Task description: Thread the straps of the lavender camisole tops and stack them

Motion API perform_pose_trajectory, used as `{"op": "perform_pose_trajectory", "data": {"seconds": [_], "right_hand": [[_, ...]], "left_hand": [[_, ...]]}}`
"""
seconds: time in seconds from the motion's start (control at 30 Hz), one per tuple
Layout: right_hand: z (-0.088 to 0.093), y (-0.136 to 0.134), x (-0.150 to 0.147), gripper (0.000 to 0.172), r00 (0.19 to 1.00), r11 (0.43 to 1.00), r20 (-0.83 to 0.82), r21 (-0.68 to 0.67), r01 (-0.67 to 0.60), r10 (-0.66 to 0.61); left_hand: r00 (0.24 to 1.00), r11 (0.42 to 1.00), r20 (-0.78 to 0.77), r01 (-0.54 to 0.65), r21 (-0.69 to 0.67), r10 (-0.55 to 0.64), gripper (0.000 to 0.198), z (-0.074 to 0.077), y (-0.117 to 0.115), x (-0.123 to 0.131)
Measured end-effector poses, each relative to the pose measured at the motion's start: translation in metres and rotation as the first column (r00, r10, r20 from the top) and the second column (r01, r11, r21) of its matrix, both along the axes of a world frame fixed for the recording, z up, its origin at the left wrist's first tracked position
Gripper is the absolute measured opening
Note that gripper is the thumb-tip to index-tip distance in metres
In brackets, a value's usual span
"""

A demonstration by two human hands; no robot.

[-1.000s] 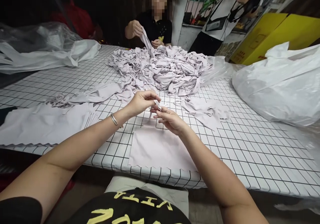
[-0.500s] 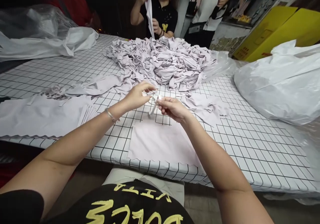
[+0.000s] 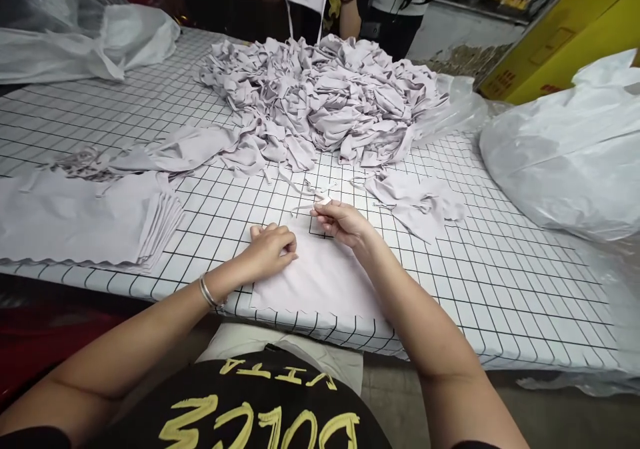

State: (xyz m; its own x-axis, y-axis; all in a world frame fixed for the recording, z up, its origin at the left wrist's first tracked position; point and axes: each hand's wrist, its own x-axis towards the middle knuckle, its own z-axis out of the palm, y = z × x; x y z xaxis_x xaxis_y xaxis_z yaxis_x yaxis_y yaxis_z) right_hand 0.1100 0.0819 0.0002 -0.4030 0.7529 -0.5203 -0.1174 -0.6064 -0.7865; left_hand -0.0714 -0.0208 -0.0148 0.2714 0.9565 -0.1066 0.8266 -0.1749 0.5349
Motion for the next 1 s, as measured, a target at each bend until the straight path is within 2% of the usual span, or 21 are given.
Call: {"op": "perform_pose_trajectory", "data": {"seconds": [0.07, 0.17, 0.3, 0.43, 0.6, 0.73, 1.0], "right_hand": [[-0.003, -0.003, 0.003, 0.021, 1.0, 0.999, 0.023, 0.034, -0.014, 0.013], [-0.006, -0.009, 0.006, 0.026, 0.997, 0.986, 0.071, 0.166, -0.036, 0.024], [-0.012, -0.02, 0.009, 0.031, 0.989, 0.925, 0.137, 0.365, -0.103, 0.056], [-0.016, -0.031, 0.012, 0.033, 0.973, 0.856, 0.195, 0.476, -0.202, 0.121], [-0.018, -0.042, 0.015, 0.031, 0.931, 0.779, 0.316, 0.529, -0.335, 0.185], [-0.021, -0.048, 0.018, 0.025, 0.891, 0.714, 0.411, 0.565, -0.413, 0.19], [-0.026, -0.05, 0.019, 0.021, 0.866, 0.672, 0.453, 0.575, -0.467, 0.214]], "left_hand": [[1.0, 1.0, 0.005, -0.007, 0.023, 0.007, 0.008, 0.0, -0.001, 0.002], [0.999, 0.999, -0.031, -0.016, 0.037, 0.017, 0.016, -0.001, -0.004, 0.005], [0.999, 1.0, -0.038, 0.016, 0.014, -0.015, 0.015, -0.005, -0.004, 0.006], [0.999, 1.0, 0.034, -0.007, 0.013, 0.006, 0.01, -0.009, -0.003, 0.007], [0.99, 0.996, 0.118, -0.085, 0.014, 0.083, 0.015, -0.013, -0.003, 0.01], [0.979, 0.992, 0.168, -0.122, 0.026, 0.116, 0.015, -0.014, -0.004, 0.012], [0.97, 0.989, 0.196, -0.147, 0.002, 0.144, 0.015, -0.013, -0.007, 0.013]]}}
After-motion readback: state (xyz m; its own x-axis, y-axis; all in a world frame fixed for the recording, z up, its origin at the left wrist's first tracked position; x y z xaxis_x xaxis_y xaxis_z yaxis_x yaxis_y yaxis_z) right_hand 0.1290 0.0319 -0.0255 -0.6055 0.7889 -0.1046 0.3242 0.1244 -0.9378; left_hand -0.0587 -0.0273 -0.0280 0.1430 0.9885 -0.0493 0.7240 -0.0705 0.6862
